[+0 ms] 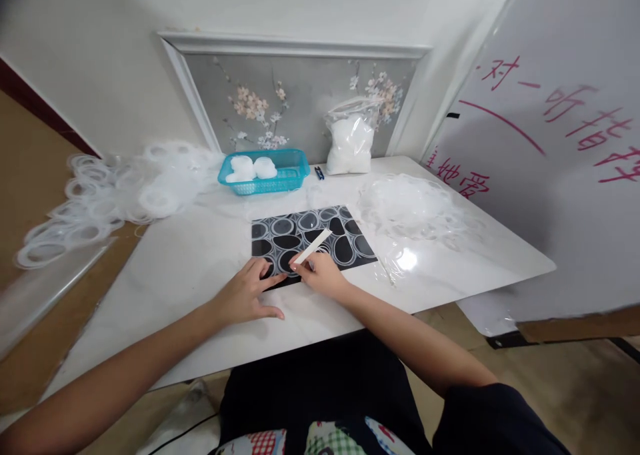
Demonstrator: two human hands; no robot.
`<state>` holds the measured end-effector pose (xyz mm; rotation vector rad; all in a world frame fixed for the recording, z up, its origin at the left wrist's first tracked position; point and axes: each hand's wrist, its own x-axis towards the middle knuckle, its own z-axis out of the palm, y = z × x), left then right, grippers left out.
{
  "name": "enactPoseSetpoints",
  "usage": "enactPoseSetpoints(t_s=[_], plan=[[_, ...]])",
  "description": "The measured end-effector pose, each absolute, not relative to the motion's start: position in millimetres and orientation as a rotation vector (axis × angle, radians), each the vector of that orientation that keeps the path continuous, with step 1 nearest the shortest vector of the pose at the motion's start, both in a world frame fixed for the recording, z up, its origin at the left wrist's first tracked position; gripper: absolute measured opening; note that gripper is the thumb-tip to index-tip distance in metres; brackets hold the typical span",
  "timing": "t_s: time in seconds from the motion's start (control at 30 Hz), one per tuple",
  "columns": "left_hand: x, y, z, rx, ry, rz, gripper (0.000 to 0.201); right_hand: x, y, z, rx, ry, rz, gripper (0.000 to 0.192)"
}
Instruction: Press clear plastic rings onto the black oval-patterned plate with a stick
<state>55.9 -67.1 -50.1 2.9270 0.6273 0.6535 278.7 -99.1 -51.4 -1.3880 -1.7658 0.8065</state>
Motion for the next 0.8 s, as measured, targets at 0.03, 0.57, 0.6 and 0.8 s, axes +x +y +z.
enactPoseSetpoints(t_s=[0.03,0.57,0.6,0.8], plan=[[56.6,-67.5,-49.8,2.935,0.635,0.636,0.082,278.6,-99.9,-51.8,-1.38,-1.778,0.791,0.017],[60.8,-69.3,-48.5,2.754,0.761,0.523,0.075,272.0,-119.5,-59.7,-1.363,-2.25,0.478,0.025],[60.6,-68.9,-47.1,2.747,0.764,0.513,0.074,272.8,-118.9,-58.3,-1.376,-2.315,0.456,0.028],[58.5,-70.7,-41.6,2.647,0.823,0.415,0.07,329.5,-45.7,-18.4,-1.614,-1.421,0.148,0.026]])
